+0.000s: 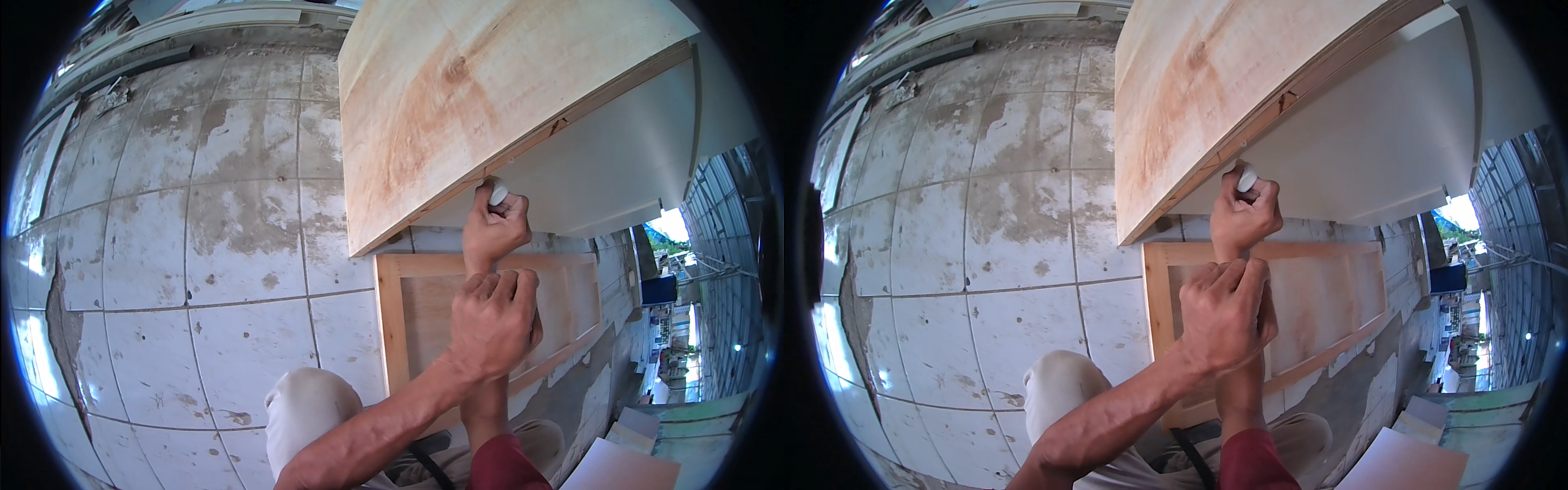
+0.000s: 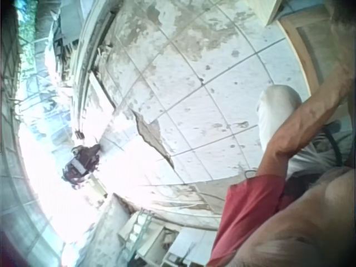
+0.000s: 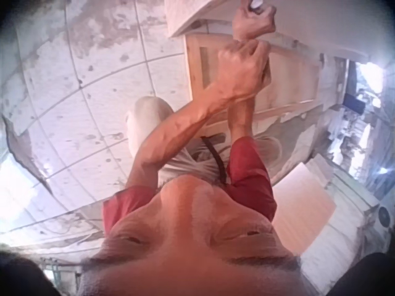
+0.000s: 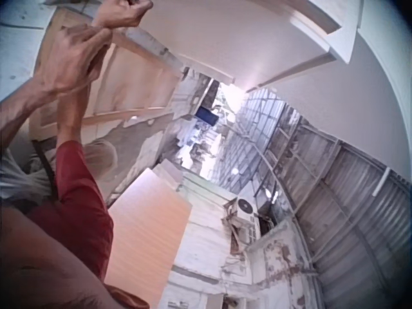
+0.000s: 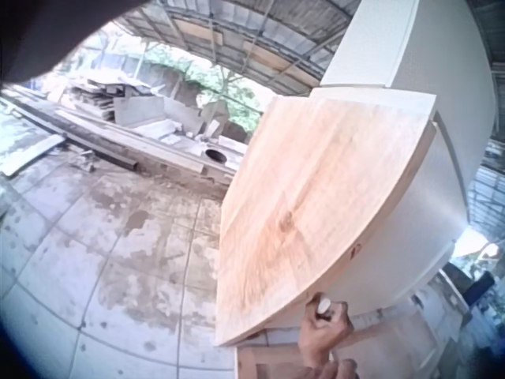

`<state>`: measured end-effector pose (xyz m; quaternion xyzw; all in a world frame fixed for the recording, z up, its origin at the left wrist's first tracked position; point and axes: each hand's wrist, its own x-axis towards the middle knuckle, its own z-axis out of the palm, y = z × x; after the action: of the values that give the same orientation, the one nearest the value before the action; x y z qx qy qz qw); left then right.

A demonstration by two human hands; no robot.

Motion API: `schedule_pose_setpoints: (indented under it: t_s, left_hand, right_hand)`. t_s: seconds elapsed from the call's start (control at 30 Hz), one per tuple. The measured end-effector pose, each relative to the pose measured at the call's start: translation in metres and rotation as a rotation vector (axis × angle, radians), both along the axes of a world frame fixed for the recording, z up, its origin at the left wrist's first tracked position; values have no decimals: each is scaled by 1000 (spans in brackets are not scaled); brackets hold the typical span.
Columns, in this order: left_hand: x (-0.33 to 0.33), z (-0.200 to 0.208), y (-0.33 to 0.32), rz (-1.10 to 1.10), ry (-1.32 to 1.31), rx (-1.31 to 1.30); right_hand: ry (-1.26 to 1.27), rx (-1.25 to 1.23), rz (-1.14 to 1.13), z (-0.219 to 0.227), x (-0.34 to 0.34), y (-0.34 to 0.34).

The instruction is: The person applies adhesive from a white tube to the edges of a white cabinet door and then presses it into place on a wooden cabinet frame. The person repeats this process for multiple edges and sections of the cabinet.

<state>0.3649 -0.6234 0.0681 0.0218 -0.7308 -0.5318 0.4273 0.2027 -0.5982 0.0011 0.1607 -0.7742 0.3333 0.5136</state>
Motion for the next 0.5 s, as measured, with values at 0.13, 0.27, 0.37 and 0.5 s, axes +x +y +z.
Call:
schedule_pose_setpoints:
  t_s: [0.13,0.27,0.37,0.5]
  left_hand:
    - [1,-2,2,-17,-46,-21]
    - [2,0,7,-59,-56,-28]
    - [1,-5,8,-56,-52,-21]
    - [2,-6,9,-88,-73,-33]
  right_hand:
    - [-40,-10,-25,-20,4,-4]
    - [-21,3,-23,-37,5,0]
    - [-28,-20,-1,-52,8,-4]
    - [-38,-25,28,-71,10,0]
